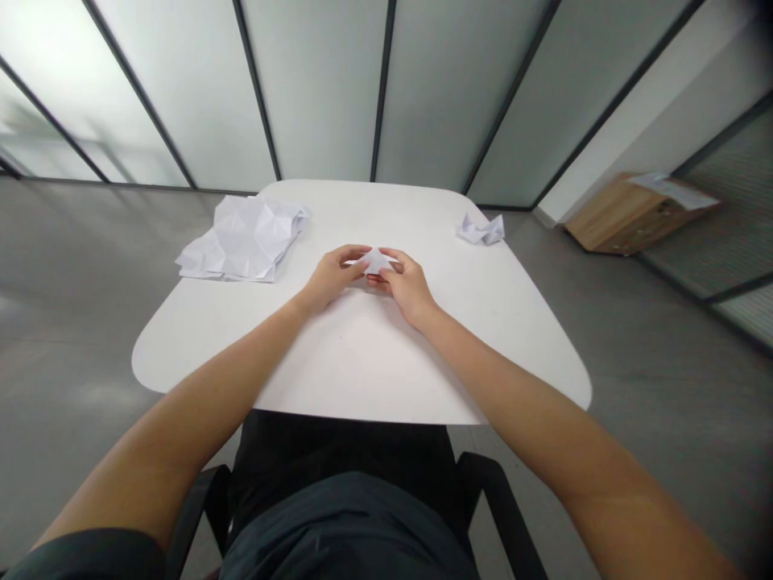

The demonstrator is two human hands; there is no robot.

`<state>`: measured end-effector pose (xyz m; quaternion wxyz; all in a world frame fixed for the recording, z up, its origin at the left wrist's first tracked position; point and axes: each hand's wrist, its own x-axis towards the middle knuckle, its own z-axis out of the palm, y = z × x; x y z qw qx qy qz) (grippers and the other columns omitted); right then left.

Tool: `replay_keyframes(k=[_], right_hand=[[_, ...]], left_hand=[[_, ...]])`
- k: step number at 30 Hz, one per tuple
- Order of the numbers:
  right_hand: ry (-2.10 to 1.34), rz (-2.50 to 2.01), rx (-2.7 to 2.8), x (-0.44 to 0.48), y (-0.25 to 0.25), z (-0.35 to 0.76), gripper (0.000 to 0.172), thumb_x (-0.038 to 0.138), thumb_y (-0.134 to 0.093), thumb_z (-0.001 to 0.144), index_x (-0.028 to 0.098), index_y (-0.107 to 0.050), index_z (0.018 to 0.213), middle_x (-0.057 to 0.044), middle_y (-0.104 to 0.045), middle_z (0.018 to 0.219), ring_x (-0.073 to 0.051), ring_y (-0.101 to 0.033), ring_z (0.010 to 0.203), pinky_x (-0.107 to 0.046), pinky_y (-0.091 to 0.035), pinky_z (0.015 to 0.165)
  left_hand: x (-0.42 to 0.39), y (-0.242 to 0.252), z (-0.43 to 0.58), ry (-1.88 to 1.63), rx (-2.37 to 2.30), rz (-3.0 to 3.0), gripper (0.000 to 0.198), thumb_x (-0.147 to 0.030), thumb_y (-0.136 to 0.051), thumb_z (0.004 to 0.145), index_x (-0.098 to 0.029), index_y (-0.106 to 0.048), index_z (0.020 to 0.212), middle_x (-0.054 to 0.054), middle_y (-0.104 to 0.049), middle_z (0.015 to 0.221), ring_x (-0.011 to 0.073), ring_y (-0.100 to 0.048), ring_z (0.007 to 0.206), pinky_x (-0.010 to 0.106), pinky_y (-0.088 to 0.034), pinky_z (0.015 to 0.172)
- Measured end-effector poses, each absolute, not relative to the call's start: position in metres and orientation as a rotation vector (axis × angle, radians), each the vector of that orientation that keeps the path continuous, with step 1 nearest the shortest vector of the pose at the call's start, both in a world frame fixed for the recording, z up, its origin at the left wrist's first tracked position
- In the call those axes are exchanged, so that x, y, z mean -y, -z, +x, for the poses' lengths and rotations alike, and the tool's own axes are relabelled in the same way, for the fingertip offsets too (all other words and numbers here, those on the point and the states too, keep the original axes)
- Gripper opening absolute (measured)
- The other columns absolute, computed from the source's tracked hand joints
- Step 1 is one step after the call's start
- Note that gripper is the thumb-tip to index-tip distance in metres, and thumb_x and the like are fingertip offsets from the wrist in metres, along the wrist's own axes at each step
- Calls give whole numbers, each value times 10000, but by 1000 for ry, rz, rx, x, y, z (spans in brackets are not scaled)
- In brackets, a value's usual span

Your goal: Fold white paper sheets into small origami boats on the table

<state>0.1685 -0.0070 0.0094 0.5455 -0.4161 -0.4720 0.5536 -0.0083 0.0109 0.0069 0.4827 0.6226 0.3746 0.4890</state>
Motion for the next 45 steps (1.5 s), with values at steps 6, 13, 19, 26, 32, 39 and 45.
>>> replay_keyframes(k=[6,13,19,26,32,39,45], right_hand=[[-1384,-875,1035,5,-10,170,161,267,-677,855,210,-737,993,-50,-750,1083,-222,-726,994,-409,-670,872],[-1393,-873,1046,4,-10,171,203,322,-704,804,189,-750,950,-55,-758,1003,-226,-714,952,-398,-639,884],[-1256,-1009,1132,1,-7,174,323,291,-678,807,229,-731,1120,-44,-759,1148,-221,-710,1011,-360,-614,850],[-1144,-1062,1222,0,-5,176,344,382,-709,878,202,-730,1170,-73,-783,1126,-232,-723,1032,-381,-594,929],[-1182,-1033,1242,3,-7,176,387,432,-725,911,201,-714,1221,-78,-784,1151,-210,-733,976,-366,-608,901],[-962,-1126,1627,3,-8,182,409,443,-766,893,221,-743,1236,-54,-796,1091,-217,-723,914,-370,-585,889],[-705,-1206,1741,-1,-5,185,251,413,-731,896,209,-789,1030,-56,-795,1005,-254,-712,944,-387,-549,909]], left_hand=[[-8,-11,-8,-1183,-911,1298,477,-643,-762,854,-193,-716,1004,57,-719,1109,216,-653,1111,345,-581,931],[-7,-11,-9,-1176,-872,1381,430,-424,-865,792,-180,-700,1105,71,-713,1162,173,-666,999,321,-538,924],[-7,-11,-11,-1092,-948,1664,511,-269,-789,757,-180,-695,1251,90,-740,1207,191,-682,936,310,-539,841],[-13,-6,-15,-1135,-1185,1933,442,-311,-818,767,-215,-743,1192,48,-746,1200,186,-667,887,319,-535,875],[-22,-3,-22,-1207,-1240,1866,392,-326,-898,705,-192,-746,1041,67,-705,1135,196,-668,918,357,-554,923],[-21,-13,-26,-1340,-1238,1894,199,-350,-788,809,-194,-731,919,59,-714,1062,234,-645,1069,377,-511,1019],[-19,-14,-23,-1295,-1103,1784,334,-493,-747,850,-191,-703,985,29,-719,905,191,-638,840,295,-526,783]])
